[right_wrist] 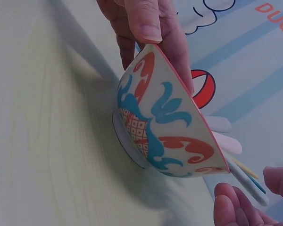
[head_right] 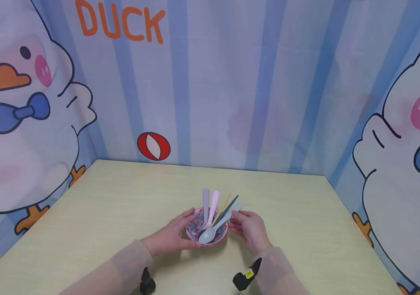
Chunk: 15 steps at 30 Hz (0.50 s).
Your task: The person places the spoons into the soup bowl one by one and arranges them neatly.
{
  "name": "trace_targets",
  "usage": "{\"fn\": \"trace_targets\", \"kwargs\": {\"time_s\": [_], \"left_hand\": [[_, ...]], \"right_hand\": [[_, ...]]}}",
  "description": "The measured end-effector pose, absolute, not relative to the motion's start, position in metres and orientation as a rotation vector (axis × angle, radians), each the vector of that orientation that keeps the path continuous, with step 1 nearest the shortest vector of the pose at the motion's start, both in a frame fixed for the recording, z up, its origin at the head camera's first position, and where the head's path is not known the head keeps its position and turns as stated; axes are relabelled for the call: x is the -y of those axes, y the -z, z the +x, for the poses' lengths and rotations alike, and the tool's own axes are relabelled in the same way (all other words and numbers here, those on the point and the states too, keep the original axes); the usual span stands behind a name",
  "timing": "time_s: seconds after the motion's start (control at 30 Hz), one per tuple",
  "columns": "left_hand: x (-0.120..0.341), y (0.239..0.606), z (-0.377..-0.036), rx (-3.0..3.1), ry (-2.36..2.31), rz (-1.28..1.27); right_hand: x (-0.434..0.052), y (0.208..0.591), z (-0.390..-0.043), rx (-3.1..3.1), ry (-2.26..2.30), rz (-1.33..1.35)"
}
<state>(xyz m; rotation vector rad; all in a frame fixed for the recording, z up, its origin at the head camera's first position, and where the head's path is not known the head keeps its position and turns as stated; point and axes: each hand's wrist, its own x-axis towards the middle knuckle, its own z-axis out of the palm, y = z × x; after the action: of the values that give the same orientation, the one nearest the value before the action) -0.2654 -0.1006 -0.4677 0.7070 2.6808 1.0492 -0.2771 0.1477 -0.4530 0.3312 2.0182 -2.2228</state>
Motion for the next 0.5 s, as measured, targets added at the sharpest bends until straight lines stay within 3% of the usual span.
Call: {"fn": "trace_targets", "kwargs": {"time_s": [0.5], "left_hand": [[0.1, 0.465, -0.264, -2.666, -1.036, 0.666]], "right_hand": [[-0.179, 0.448, -0.262, -2.138, 2.208, 0.412]]}}
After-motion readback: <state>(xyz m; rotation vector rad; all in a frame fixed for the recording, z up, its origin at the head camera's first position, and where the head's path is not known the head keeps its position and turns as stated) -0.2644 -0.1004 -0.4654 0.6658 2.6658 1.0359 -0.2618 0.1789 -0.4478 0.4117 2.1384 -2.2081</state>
